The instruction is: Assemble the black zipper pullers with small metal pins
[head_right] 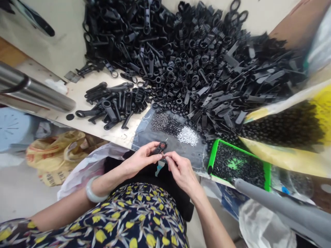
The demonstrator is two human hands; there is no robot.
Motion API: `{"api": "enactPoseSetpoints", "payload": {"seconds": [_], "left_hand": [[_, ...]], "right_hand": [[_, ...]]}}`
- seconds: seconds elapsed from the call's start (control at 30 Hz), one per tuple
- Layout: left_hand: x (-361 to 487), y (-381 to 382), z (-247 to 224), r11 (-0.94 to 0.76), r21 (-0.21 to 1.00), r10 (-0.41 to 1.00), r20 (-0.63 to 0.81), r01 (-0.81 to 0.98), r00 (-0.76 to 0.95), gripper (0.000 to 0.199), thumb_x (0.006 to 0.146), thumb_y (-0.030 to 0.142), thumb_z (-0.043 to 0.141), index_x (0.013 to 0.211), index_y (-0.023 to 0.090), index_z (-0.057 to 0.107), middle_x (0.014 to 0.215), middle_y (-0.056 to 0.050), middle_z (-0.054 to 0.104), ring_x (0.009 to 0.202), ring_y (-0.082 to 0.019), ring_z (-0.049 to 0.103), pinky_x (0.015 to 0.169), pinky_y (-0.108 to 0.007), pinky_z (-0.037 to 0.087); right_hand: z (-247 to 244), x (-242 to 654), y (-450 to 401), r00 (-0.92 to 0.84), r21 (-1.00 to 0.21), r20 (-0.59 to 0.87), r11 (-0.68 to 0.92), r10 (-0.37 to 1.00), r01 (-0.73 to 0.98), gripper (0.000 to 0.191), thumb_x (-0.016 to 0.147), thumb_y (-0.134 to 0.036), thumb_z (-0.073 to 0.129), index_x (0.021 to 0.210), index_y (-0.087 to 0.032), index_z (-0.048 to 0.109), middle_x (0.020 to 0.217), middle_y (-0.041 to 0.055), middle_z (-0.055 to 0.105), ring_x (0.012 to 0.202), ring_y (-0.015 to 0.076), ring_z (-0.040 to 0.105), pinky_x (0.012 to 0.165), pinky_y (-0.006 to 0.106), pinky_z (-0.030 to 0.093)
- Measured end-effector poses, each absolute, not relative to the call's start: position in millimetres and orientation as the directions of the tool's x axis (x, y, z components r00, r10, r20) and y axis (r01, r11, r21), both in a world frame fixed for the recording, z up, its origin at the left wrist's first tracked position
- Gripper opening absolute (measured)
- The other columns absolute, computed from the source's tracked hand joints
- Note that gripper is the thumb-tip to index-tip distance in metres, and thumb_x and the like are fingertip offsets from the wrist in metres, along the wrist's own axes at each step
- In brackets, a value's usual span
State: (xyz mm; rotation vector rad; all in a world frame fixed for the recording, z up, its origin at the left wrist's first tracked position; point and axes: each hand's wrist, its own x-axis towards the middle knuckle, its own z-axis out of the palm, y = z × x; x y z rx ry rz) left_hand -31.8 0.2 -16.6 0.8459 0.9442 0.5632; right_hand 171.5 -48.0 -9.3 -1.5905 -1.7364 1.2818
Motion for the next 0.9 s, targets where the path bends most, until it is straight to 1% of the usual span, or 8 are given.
{"api": "enactPoseSetpoints", "payload": {"seconds": [0.07,0.13,0.23,0.33,0.4,0.53,0.73,0.9], "left_hand": [[-35.1,-5.7,-22.1,0.521,0.852,0.772,-0.452,-0.038,0.446,0.043,0.086,0.029,0.076,0.126,0.019,0.064,0.118,-0.008,0.072,0.104,-0.019,0.067,0.09,-0.03,0.052],[-37.8,-9.4,-26.0,0.465,0.885,0.801,-0.421,0.0,0.425,0.039,0.085,0.027,0.076,0.123,0.019,0.066,0.121,-0.008,0.073,0.113,-0.021,0.067,0.1,-0.033,0.05],[-41.4,-11.3,-26.8,0.403,0.911,0.815,-0.4,0.087,0.42,0.035,0.088,0.027,0.074,0.121,0.019,0.068,0.123,-0.007,0.074,0.116,-0.022,0.067,0.105,-0.034,0.049],[-44.4,-11.0,-23.6,0.386,0.915,0.815,-0.399,0.12,0.42,0.032,0.089,0.029,0.073,0.119,0.019,0.07,0.121,-0.006,0.075,0.114,-0.022,0.068,0.103,-0.034,0.05],[-45.9,-10.8,-20.9,0.372,0.918,0.819,-0.393,0.133,0.419,0.03,0.088,0.03,0.074,0.116,0.019,0.071,0.118,-0.005,0.076,0.113,-0.022,0.068,0.101,-0.032,0.05],[-47.6,-11.5,-16.9,0.363,0.916,0.814,-0.402,0.172,0.42,0.024,0.087,0.03,0.074,0.108,0.02,0.072,0.108,-0.003,0.076,0.102,-0.02,0.069,0.091,-0.028,0.052],[-50.3,-13.6,-18.0,0.337,0.922,0.805,-0.386,0.189,0.45,0.021,0.09,0.03,0.071,0.108,0.02,0.072,0.103,-0.002,0.076,0.098,-0.02,0.069,0.089,-0.029,0.052],[-51.8,-14.0,-20.7,0.314,0.921,0.801,-0.388,0.231,0.457,0.023,0.09,0.033,0.071,0.108,0.019,0.074,0.101,-0.002,0.076,0.093,-0.02,0.068,0.083,-0.028,0.052]], "right_hand": [[-11.5,167.9,-45.9,-0.283,-0.844,-0.263,-0.078,0.923,0.53,0.031,0.109,-0.043,0.044,0.113,-0.023,0.068,0.068,-0.005,0.055,0.06,0.0108,0.051,0.064,0.025,0.038],[-12.6,166.2,-43.4,-0.331,-0.845,-0.297,-0.086,0.896,0.527,0.032,0.11,-0.044,0.043,0.114,-0.023,0.067,0.067,-0.0054,0.053,0.059,0.0108,0.049,0.062,0.025,0.037],[-13.9,167.4,-39.3,-0.387,-0.85,-0.363,-0.131,0.848,0.51,0.035,0.11,-0.047,0.041,0.114,-0.024,0.066,0.063,-0.0062,0.053,0.057,0.0108,0.049,0.06,0.025,0.037],[-16.5,171.3,-36.4,-0.417,-0.856,-0.413,-0.188,0.81,0.482,0.036,0.109,-0.051,0.042,0.11,-0.023,0.065,0.06,-0.0066,0.053,0.055,0.0103,0.047,0.057,0.024,0.035],[-18.8,173.5,-35.2,-0.438,-0.866,-0.444,-0.249,0.781,0.434,0.039,0.108,-0.055,0.044,0.107,-0.022,0.065,0.06,-0.0066,0.052,0.054,0.01,0.045,0.055,0.024,0.033],[-20.6,174.0,-33.3,-0.478,-0.867,-0.492,-0.361,0.728,0.343,0.043,0.105,-0.059,0.048,0.104,-0.019,0.063,0.059,-0.0067,0.051,0.052,0.009,0.041,0.052,0.023,0.03],[-13.9,170.5,-29.3,-0.506,-0.832,-0.555,-0.439,0.66,0.34,0.047,0.104,-0.062,0.049,0.1,-0.018,0.062,0.056,-0.0069,0.05,0.048,0.0074,0.034,0.047,0.022,0.025],[-11.5,169.5,-26.0,-0.53,-0.812,-0.581,-0.478,0.617,0.335,0.048,0.103,-0.064,0.05,0.101,-0.017,0.06,0.055,-0.008,0.048,0.046,0.007,0.031,0.045,0.022,0.022]]}}
